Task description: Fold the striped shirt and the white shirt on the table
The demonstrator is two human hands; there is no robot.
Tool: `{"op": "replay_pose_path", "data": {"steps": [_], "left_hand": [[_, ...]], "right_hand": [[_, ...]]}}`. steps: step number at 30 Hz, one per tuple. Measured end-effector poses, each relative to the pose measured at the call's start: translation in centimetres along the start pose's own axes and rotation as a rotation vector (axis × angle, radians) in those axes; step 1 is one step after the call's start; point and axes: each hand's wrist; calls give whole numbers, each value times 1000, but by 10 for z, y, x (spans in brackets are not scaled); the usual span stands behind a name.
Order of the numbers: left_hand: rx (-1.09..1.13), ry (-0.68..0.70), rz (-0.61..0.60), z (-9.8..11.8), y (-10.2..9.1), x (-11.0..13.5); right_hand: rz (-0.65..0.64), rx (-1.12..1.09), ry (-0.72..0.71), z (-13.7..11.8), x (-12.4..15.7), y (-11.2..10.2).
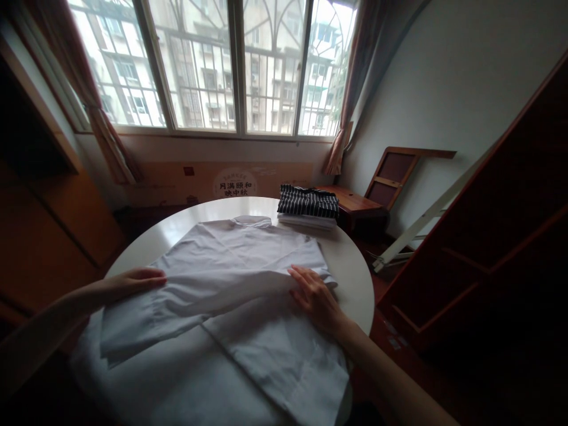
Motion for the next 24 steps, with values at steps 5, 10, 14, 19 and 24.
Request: {"op": "replay_pose_path", "data": {"steps": [5,10,14,19,24], "left_hand": [[124,-155,-259,-41,14,-7],[42,6,33,-45,16,12],[-218,349,288,-28,26,38],[-455,694,136,-8,59,55],[-463,663,206,7,70,54]], "right_hand": [[92,2,-5,6,0,0],[345,36,141,24,3,-11],[484,86,241,36,11,-24],[536,94,349,39,15,-28],[528,39,378,42,16,-26]]}}
Point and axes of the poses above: each hand's wrist, its own x-axis away from the middle knuckle, its own y-axis out of the palm, z = x × y, and after that the axes turned 2 degrees about z, right-handed
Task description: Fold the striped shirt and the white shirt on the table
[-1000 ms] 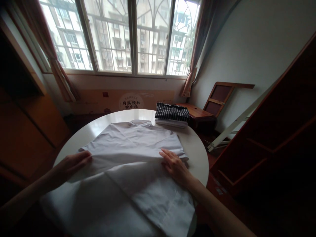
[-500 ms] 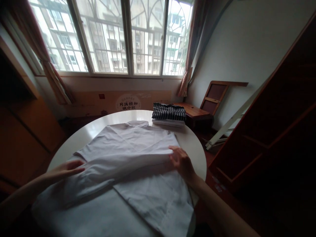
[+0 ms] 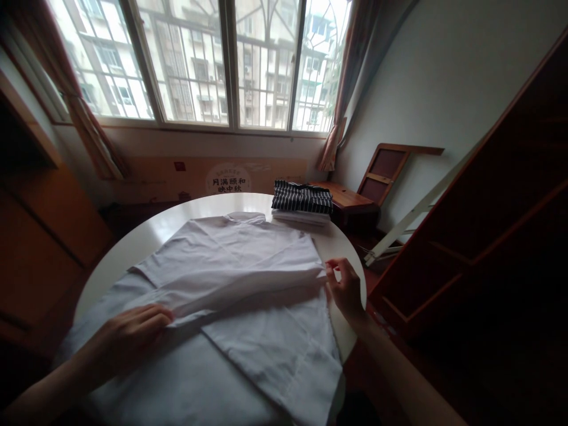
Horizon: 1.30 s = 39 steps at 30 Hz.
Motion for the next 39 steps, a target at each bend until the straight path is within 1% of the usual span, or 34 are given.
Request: {"op": "replay_pose_path", "data": {"steps": [3,5,7,8,10,11,12,13,15,16,17,19,21,23,25,27,29,31,33,35,37,39], "left_hand": [[71,-52,28,4,-20,-4],[134,-59,-2,8,-36,-6],[208,-51,-93,12,-47,-8],[247,-43,-158,13,-50,-8],[301,-48,-272,10,-48,-8],[302,-67,-294,6,-44,-7],[282,-102,-289,0,-39,-6],[242,-153,-254,-7,-33,-6],[144,-282,-137,-22,-21,-5],[109,-345,-99,-28,-15,-5],[88,-405,-86,-33,-10,-6],[91,-506,-123,-38,-2,-9],[125,-568,-184,-37,4,-13],[171,-583,-230,-33,8,-18],[232,-570,-261,-28,10,-22],[325,-566,-270,-25,9,-25],[455,-589,-255,-24,4,-28],[586,-639,-207,-30,-6,-30],[661,-706,-133,-42,-18,-33],[622,-761,-71,-60,-28,-34],[453,-775,-55,-80,-34,-33],[264,-758,-52,-93,-32,-30]], "right_hand": [[19,-39,67,6,0,1],[35,-74,116,10,1,1],[33,-106,143,12,1,2],[26,-119,149,12,1,2],[4,-136,152,11,1,2],[-6,-139,151,10,1,2],[-16,-138,151,9,1,2],[-25,-136,152,7,1,2],[-49,-130,152,4,1,1],[-61,-127,151,3,0,1],[-71,-124,150,2,0,1],[-80,-118,143,1,0,2],[-85,-103,128,1,-1,3],[-96,-73,109,1,-2,4],[-114,-48,88,2,-2,5],[-130,-47,74,3,-3,5],[-134,-62,76,4,-4,5],[-129,-83,99,4,-4,4],[-125,-102,135,3,-4,4],[-139,-113,168,3,-4,4],[-169,-119,176,2,-4,5],[-196,-132,142,2,-3,6]]}}
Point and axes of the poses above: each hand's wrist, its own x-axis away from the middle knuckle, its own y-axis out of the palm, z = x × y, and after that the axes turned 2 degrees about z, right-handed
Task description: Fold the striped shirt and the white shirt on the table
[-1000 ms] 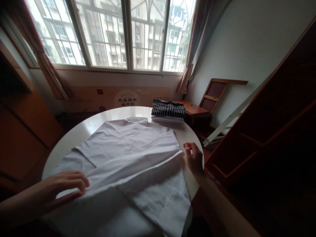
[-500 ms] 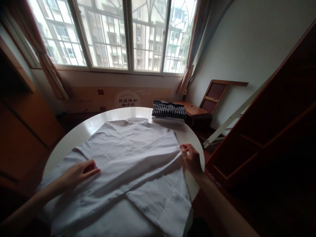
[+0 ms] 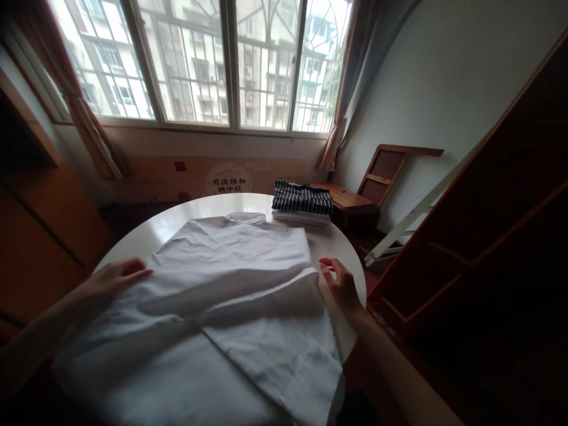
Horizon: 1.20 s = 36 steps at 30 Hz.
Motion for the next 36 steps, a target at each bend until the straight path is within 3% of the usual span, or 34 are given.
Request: {"op": "replay_pose_path", "data": {"steps": [4,8,13,16,19,23,27,31,34,36], "left_hand": [[-103,145,115,-10,16,5],[-137,245,71,-8,33,19],[-157,225,170,-14,42,17],[-179,177,187,-22,43,13],[-202,104,180,-29,41,11],[-206,64,181,-28,38,12],[-203,47,166,-23,37,15],[-208,41,161,-27,37,15],[-271,116,230,-21,38,10],[-307,244,301,1,42,5]], "right_hand": [[-71,-2,-195,-1,2,1],[-133,73,-351,-7,6,1],[-57,273,-301,-10,8,5],[15,405,-253,-8,9,7],[10,511,-271,-7,11,6],[-126,600,-375,-12,11,5],[-237,677,-357,-15,7,5],[-397,541,-326,-12,0,-5],[-592,373,-314,-9,-15,-19],[-632,318,-314,-9,-33,-23]]}}
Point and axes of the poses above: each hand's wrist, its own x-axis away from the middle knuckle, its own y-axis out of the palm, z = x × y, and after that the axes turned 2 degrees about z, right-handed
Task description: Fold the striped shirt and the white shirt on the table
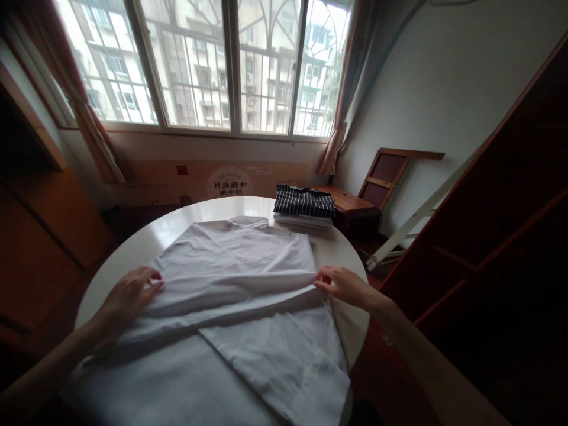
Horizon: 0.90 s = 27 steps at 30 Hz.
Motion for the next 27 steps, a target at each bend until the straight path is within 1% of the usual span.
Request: {"op": "replay_pose_path", "data": {"steps": [1,3,4,5,6,8,9,10,12,14,16,18,22,27], "left_hand": [[19,77,28,18,0,-6],[107,237,27,65,2,-18],[142,324,-7,93,4,-23],[169,430,-48,123,7,-27],[190,538,-85,153,12,-29],[187,755,-135,207,25,-33],[172,823,-141,229,33,-34],[157,870,-140,248,43,-34],[118,927,-131,275,62,-37],[77,946,-147,290,81,-40],[55,944,-162,296,96,-45],[51,930,-157,298,105,-47],[48,945,-111,305,112,-47],[49,964,-103,317,115,-42]], "right_hand": [[32,-5,3,4,-10,-5],[150,8,18,12,-35,-11],[196,12,16,16,-51,-11],[213,17,8,20,-67,-10],[209,21,10,24,-82,-7],[155,33,35,30,-109,1],[115,49,47,33,-120,6],[78,67,69,36,-128,10],[1,102,110,40,-140,15],[-54,127,146,43,-145,18],[-80,145,174,46,-146,19],[-77,152,190,49,-147,20],[-84,160,230,53,-149,25],[-92,186,286,53,-152,26]]}}
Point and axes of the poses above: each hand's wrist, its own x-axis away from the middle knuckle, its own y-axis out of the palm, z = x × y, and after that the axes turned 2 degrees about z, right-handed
